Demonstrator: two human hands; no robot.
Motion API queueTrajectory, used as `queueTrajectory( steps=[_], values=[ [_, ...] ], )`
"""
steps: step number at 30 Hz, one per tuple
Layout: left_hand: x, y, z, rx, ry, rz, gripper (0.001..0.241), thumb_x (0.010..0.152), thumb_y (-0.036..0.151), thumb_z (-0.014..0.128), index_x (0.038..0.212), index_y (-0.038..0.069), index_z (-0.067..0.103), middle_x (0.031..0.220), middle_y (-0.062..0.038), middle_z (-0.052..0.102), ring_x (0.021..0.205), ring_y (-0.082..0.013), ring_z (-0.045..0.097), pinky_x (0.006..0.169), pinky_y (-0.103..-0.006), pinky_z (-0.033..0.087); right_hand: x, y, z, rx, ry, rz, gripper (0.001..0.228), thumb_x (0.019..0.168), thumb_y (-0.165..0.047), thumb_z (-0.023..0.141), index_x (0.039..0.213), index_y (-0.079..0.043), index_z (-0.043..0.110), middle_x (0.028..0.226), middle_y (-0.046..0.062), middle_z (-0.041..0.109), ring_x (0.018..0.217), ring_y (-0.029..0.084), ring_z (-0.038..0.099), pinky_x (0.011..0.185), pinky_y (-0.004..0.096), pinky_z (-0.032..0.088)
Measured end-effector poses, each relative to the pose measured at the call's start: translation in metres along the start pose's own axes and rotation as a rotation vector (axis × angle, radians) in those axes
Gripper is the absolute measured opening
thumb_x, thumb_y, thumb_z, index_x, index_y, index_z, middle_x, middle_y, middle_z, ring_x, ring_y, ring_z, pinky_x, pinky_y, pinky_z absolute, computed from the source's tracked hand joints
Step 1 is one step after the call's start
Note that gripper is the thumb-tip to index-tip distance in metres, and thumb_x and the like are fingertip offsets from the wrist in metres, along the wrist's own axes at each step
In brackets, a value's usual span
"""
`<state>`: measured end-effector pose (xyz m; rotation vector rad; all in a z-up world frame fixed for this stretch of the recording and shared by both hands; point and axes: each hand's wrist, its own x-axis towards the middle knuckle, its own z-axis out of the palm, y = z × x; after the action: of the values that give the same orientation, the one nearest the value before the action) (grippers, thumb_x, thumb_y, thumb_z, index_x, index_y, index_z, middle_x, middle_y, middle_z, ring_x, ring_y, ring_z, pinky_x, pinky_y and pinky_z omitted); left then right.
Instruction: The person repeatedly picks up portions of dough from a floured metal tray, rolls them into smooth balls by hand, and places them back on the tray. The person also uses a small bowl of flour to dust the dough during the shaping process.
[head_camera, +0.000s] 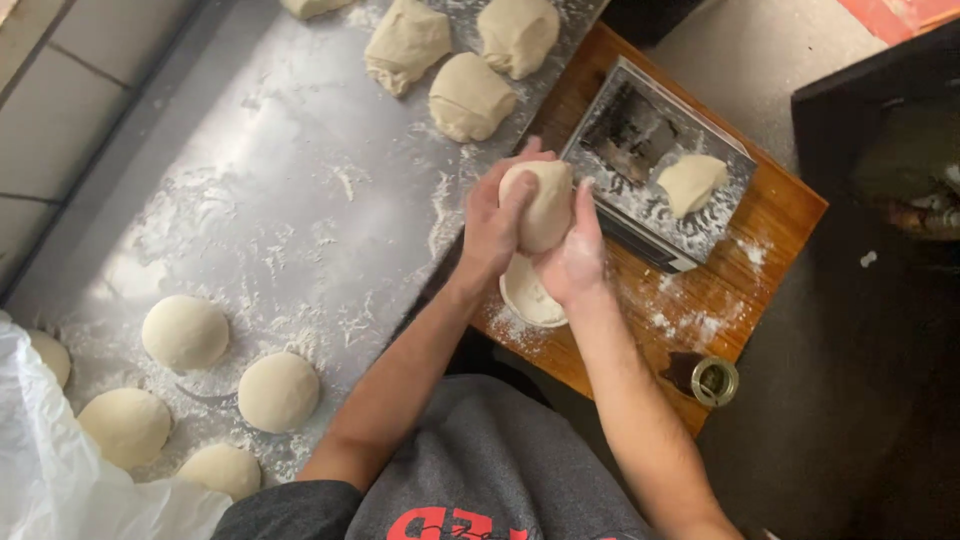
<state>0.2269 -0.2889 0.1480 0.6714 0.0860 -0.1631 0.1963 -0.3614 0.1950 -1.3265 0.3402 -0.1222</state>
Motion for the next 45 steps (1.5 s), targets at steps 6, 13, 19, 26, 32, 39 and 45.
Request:
queueTrajectory(
  steps=[6, 13, 19, 26, 32, 39, 45],
  values=[
    [-0.001, -0.026, -0.006, 0.491, 0.085, -0.191, 0.074, 0.098, 0.053, 0.067, 0.153, 0.011, 0.04, 0.139, -0.028, 0.056, 0.132, -0.0376, 0.055, 0.114, -0.0509, 0.046, 0.004, 0.008, -0.088, -0.643, -0.112, -0.055, 0.039, 0.1, -0.032, 0.063, 0.131, -0.007, 0.066, 0.109, 0.02, 0.069, 0.102, 0.03, 0.068, 0.09, 0.047, 0.052],
    [0.011, -0.105, -0.009, 0.434, 0.199, -0.025, 0.042, 0.099, 0.049, 0.063, 0.112, 0.009, 0.062, 0.096, -0.013, 0.061, 0.086, -0.0202, 0.061, 0.074, -0.0352, 0.051, 0.01, 0.055, -0.114, 0.221, 0.257, 0.219, 0.036, 0.097, -0.049, 0.062, 0.098, -0.014, 0.067, 0.095, 0.004, 0.066, 0.086, 0.021, 0.061, 0.075, 0.037, 0.054],
    [-0.037, -0.056, 0.056, 0.596, 0.138, -0.131, 0.055, 0.094, 0.057, 0.061, 0.128, 0.015, 0.051, 0.105, -0.016, 0.069, 0.092, -0.0242, 0.073, 0.08, -0.0345, 0.063, -0.01, 0.029, -0.123, 0.012, 0.15, 0.021, 0.028, 0.101, -0.038, 0.063, 0.108, -0.011, 0.062, 0.107, 0.011, 0.058, 0.097, 0.026, 0.062, 0.077, 0.044, 0.058],
    [-0.038, -0.081, 0.068, -0.18, 0.29, -0.047, 0.052, 0.092, 0.06, 0.062, 0.101, 0.01, 0.073, 0.083, -0.014, 0.074, 0.075, -0.0229, 0.073, 0.077, -0.0362, 0.063, -0.019, 0.032, -0.126, 0.034, 0.001, -0.142, 0.059, 0.104, -0.066, 0.036, 0.104, -0.009, 0.052, 0.094, 0.009, 0.056, 0.087, 0.024, 0.06, 0.081, 0.042, 0.054],
    [-0.036, -0.034, 0.046, 0.762, 0.035, 0.339, 0.049, 0.104, 0.05, 0.053, 0.141, 0.021, 0.039, 0.12, -0.019, 0.07, 0.088, -0.0233, 0.074, 0.068, -0.0328, 0.063, -0.031, -0.016, -0.109, -0.608, -0.118, -0.266, 0.049, 0.106, -0.032, 0.036, 0.136, 0.002, 0.053, 0.136, 0.029, 0.059, 0.115, 0.037, 0.062, 0.084, 0.045, 0.06],
    [-0.035, -0.038, 0.038, -0.324, -0.305, -0.307, 0.084, 0.096, 0.069, 0.035, 0.123, -0.003, 0.067, 0.116, -0.022, 0.072, 0.106, -0.0362, 0.07, 0.091, -0.0433, 0.058, -0.001, 0.019, -0.108, -0.383, 0.145, -0.807, 0.043, 0.102, -0.045, 0.061, 0.081, -0.01, 0.05, 0.091, 0.007, 0.048, 0.094, 0.025, 0.05, 0.086, 0.041, 0.047],
    [-0.026, -0.012, 0.041, 0.79, 0.095, 0.483, 0.053, 0.106, 0.059, 0.04, 0.141, 0.02, 0.041, 0.112, -0.011, 0.062, 0.099, -0.0181, 0.062, 0.087, -0.0326, 0.051, -0.043, -0.028, -0.083, -0.079, 0.103, -0.176, 0.033, 0.109, -0.033, 0.034, 0.113, -0.006, 0.053, 0.103, 0.011, 0.054, 0.079, 0.017, 0.056, 0.054, 0.031, 0.054]
  ],
)
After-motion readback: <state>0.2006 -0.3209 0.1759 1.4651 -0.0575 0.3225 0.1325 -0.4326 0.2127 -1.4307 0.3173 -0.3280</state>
